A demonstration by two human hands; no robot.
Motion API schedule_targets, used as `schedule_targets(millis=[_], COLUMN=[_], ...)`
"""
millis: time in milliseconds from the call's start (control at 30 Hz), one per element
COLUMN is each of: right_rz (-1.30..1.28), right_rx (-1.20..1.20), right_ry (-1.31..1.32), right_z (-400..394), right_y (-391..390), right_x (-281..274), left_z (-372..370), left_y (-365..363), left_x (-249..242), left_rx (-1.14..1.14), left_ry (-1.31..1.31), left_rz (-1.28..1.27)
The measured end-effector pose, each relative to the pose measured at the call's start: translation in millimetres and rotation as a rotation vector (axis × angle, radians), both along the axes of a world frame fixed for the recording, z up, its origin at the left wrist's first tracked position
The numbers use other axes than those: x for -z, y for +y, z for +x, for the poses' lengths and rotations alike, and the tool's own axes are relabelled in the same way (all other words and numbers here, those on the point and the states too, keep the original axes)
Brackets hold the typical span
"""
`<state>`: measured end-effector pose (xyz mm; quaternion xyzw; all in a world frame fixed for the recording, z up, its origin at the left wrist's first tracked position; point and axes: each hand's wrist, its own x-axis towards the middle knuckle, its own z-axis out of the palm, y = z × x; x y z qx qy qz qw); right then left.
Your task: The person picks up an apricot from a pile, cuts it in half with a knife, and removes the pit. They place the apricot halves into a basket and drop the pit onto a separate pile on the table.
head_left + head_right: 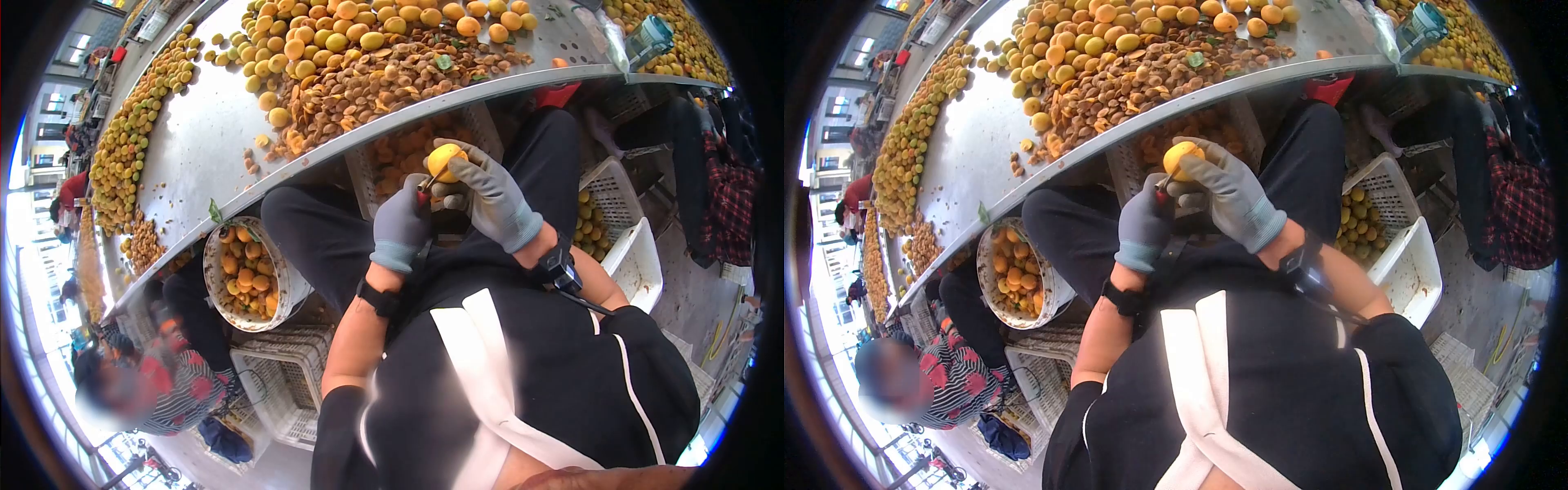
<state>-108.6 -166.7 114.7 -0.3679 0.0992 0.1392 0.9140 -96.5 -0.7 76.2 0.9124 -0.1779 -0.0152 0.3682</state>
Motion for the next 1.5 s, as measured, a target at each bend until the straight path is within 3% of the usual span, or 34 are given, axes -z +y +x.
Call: schedule_targets(millis=[100, 200, 233, 300, 433, 467, 500, 567, 600, 733, 833, 900, 933, 1000, 1033, 1133, 1233, 1400, 1500], right_rz=[0.207, 0.321, 0.321, 0.177, 0.121, -0.033, -0.031, -0.477, -0.536, -0.572, -0.624, -0.378, -0.376, -0.087, -0.087, 0.164, 0.323, 0.31, 0.296], right_rx=[-0.193, -0.152, -0.148, -0.09, -0.133, -0.142, -0.143, -0.177, -0.212, -0.221, -0.216, -0.259, -0.26, -0.299, -0.296, -0.1, -0.08, -0.035, 0.021], right_ry=[0.011, 0.004, 0.005, -0.046, -0.017, -0.023, -0.022, -0.201, -0.191, -0.261, -0.317, -0.103, -0.102, -0.047, -0.046, 0.05, 0.212, 0.27, 0.273], right_z=[5, 7, 9, 14, 8, 7, 4, -2, -3, -6, -4, -3, -4, -7, -5, 4, 12, 14, 12], right_y=[-17, -20, -23, -29, -14, -10, -9, -9, -9, -9, -8, -9, -6, -1, 0, 1, -14, -29, -28], right_x=[5, 9, 15, 24, 14, 19, 18, 16, 15, 22, 14, -2, -7, -13, -10, 19, 32, 48, 58], left_z=[0, -5, -7, -10, -1, 3, 6, 7, 8, 5, 8, 15, 21, 33, 37, 41, 46, 30, 21], left_y=[7, 11, 14, 18, 4, 4, 3, 0, 0, -1, -4, -6, -6, -2, -5, -13, -7, -7, -12], left_x=[-3, -17, -22, -33, -49, -54, -52, -44, -42, -38, -26, -26, -13, -4, 2, 2, 29, 13, 1], left_rx=[0.123, 0.199, 0.203, 0.125, 0.118, 0.155, 0.154, 0.11, 0.102, 0.082, 0.088, -0.186, -0.236, -0.296, -0.31, -0.345, -0.342, -0.298, -0.249], left_ry=[0.189, 0.431, 0.434, 0.714, 0.517, 0.367, 0.367, 0.368, 0.364, 0.533, 0.37, 0.582, 0.449, 0.538, 0.556, 0.519, 0.414, 0.593, 0.617], left_rz=[-0.198, -0.421, -0.42, -0.715, -0.727, -0.539, -0.538, -0.572, -0.519, -0.565, -0.629, -0.952, -1.023, -1.081, -1.094, -0.819, -0.649, -0.755, -0.603])
